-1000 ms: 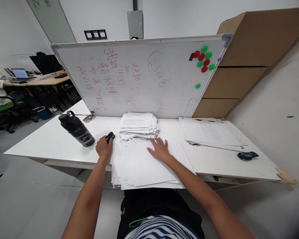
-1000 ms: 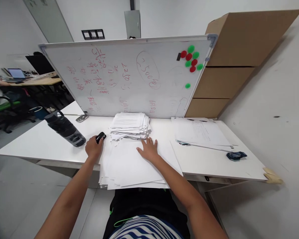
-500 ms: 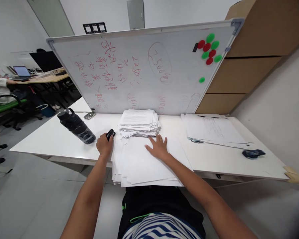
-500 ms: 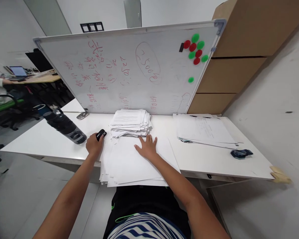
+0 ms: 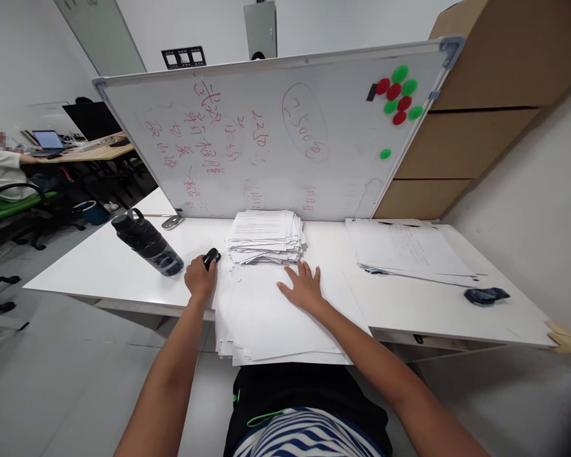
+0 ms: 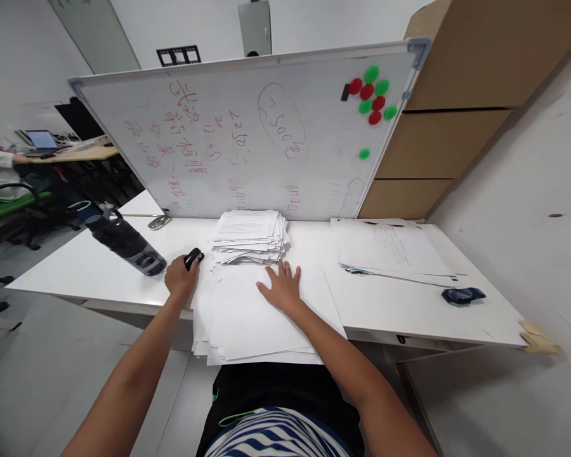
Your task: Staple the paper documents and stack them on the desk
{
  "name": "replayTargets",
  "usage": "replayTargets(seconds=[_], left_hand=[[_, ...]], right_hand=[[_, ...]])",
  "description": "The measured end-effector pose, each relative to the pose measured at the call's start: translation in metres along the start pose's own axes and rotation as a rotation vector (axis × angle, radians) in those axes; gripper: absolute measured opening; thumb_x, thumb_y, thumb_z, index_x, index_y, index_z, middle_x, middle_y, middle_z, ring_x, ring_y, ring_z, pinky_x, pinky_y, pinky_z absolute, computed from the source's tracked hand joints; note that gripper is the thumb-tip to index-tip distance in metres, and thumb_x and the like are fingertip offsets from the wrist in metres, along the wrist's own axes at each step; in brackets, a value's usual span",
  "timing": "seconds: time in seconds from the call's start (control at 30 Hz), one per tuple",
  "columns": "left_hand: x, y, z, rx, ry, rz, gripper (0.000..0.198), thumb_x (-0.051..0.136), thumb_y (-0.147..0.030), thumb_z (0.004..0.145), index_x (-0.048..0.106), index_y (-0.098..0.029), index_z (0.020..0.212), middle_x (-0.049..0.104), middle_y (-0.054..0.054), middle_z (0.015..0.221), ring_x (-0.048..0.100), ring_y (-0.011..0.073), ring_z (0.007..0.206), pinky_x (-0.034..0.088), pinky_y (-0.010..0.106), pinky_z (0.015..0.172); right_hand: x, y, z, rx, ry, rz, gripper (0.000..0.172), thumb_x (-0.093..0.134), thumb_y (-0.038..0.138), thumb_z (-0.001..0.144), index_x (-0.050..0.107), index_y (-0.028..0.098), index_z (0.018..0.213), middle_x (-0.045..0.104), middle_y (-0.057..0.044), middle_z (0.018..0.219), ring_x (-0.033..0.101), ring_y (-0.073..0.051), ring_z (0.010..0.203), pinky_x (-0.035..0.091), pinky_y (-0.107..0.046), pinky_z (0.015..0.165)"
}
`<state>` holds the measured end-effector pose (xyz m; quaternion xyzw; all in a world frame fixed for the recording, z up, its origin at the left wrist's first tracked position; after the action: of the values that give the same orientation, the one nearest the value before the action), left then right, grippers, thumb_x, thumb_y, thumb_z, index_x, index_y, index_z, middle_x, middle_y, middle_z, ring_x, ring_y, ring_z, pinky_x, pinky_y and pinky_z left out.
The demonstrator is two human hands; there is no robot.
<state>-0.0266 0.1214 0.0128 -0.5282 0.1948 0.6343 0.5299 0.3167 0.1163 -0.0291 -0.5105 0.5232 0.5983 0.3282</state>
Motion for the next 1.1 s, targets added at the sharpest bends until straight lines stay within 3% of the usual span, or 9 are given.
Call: replayTargets(seconds=[0.27,0.43,0.53,0.63,0.73,0.83,0.93,1.0,1.1], left_hand=[[0.0,-0.001,-0.001,-0.009,0.011,-0.011,0.044,0.05,-0.046,0.093,0.06,-0.016,0.123,0.065,0.016,0.115,0.057,0.0334,0.111,0.044,0.043,0.091],[-0.027,-0.012,-0.006,-0.008,-0.176,-0.074,0.051,0.05,-0.043,0.094,0.048,-0.012,0.135,0.051,0.021,0.138,0.041,0.0345,0.134,0.03,0.05,0.11],[-0.051,-0.014,-0.041,-0.05,-0.299,-0.156,0.049,0.046,-0.036,0.096,0.041,-0.013,0.139,0.041,0.022,0.146,0.031,0.0316,0.143,0.022,0.051,0.117],[-0.06,0.004,-0.109,-0.213,-0.364,-0.3,0.05,0.046,-0.035,0.097,0.033,-0.019,0.143,0.036,0.02,0.149,0.029,0.0287,0.145,0.028,0.049,0.116],[-0.037,0.04,-0.181,-0.512,-0.263,-0.589,0.05,0.044,-0.047,0.096,0.034,-0.022,0.139,0.04,0.019,0.145,0.044,0.0252,0.137,0.042,0.04,0.109],[-0.005,0.061,-0.221,-0.722,-0.08,-0.889,0.053,0.047,-0.055,0.094,0.036,-0.023,0.135,0.052,0.017,0.137,0.057,0.0226,0.124,0.051,0.037,0.099],[0.018,0.051,-0.222,-0.752,0.266,-1.169,0.053,0.053,-0.058,0.09,0.047,-0.022,0.128,0.065,0.014,0.123,0.066,0.0221,0.112,0.054,0.036,0.093],[0.021,0.035,-0.216,-0.709,0.496,-1.256,0.054,0.065,-0.057,0.083,0.056,-0.02,0.121,0.07,0.014,0.117,0.068,0.0251,0.107,0.056,0.037,0.09],[0.014,0.023,-0.204,-0.628,0.61,-1.175,0.059,0.079,-0.051,0.072,0.063,-0.016,0.116,0.07,0.015,0.118,0.068,0.0278,0.108,0.056,0.036,0.09]], right_hand=[[-0.001,0.001,-0.004,0.01,0.006,-0.017,0.071,0.026,0.07,0.094,0.035,0.03,0.152,0.019,-0.013,0.166,0.008,-0.033,0.152,0.001,-0.062,0.116],[-0.004,0.001,-0.005,0.018,0.021,-0.015,0.069,0.026,0.069,0.095,0.035,0.031,0.152,0.019,-0.013,0.166,0.008,-0.033,0.153,0.0,-0.062,0.116],[-0.004,0.001,-0.005,0.019,0.036,-0.014,0.069,0.027,0.068,0.095,0.035,0.031,0.152,0.018,-0.013,0.166,0.008,-0.033,0.153,0.0,-0.062,0.116],[-0.004,0.001,-0.004,0.011,0.029,-0.005,0.07,0.028,0.069,0.094,0.035,0.03,0.152,0.019,-0.014,0.166,0.007,-0.034,0.153,-0.001,-0.063,0.116],[-0.002,0.0,-0.004,-0.001,0.033,-0.002,0.071,0.029,0.07,0.094,0.036,0.03,0.152,0.018,-0.014,0.166,0.005,-0.035,0.153,-0.002,-0.064,0.115],[0.0,0.002,-0.005,-0.039,0.037,-0.004,0.071,0.029,0.071,0.093,0.037,0.031,0.151,0.018,-0.013,0.166,0.005,-0.034,0.153,-0.002,-0.064,0.115],[0.0,0.003,-0.007,-0.07,0.034,-0.003,0.07,0.029,0.071,0.093,0.038,0.032,0.151,0.018,-0.013,0.166,0.006,-0.034,0.153,-0.002,-0.064,0.115],[0.001,0.003,-0.008,-0.071,0.042,-0.009,0.07,0.028,0.071,0.094,0.037,0.032,0.151,0.017,-0.012,0.166,0.006,-0.034,0.153,-0.002,-0.064,0.115],[0.001,0.004,-0.008,-0.074,0.051,-0.009,0.072,0.027,0.071,0.094,0.034,0.031,0.153,0.015,-0.012,0.167,0.005,-0.033,0.153,-0.003,-0.064,0.115]])
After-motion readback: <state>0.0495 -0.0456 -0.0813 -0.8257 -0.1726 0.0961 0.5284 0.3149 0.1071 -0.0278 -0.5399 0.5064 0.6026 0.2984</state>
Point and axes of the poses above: each hand's wrist, its own z-axis towards the middle knuckle, its own x-axis out of the palm, y = z × x, the point moved 8 cm from there along z, towards the middle knuckle
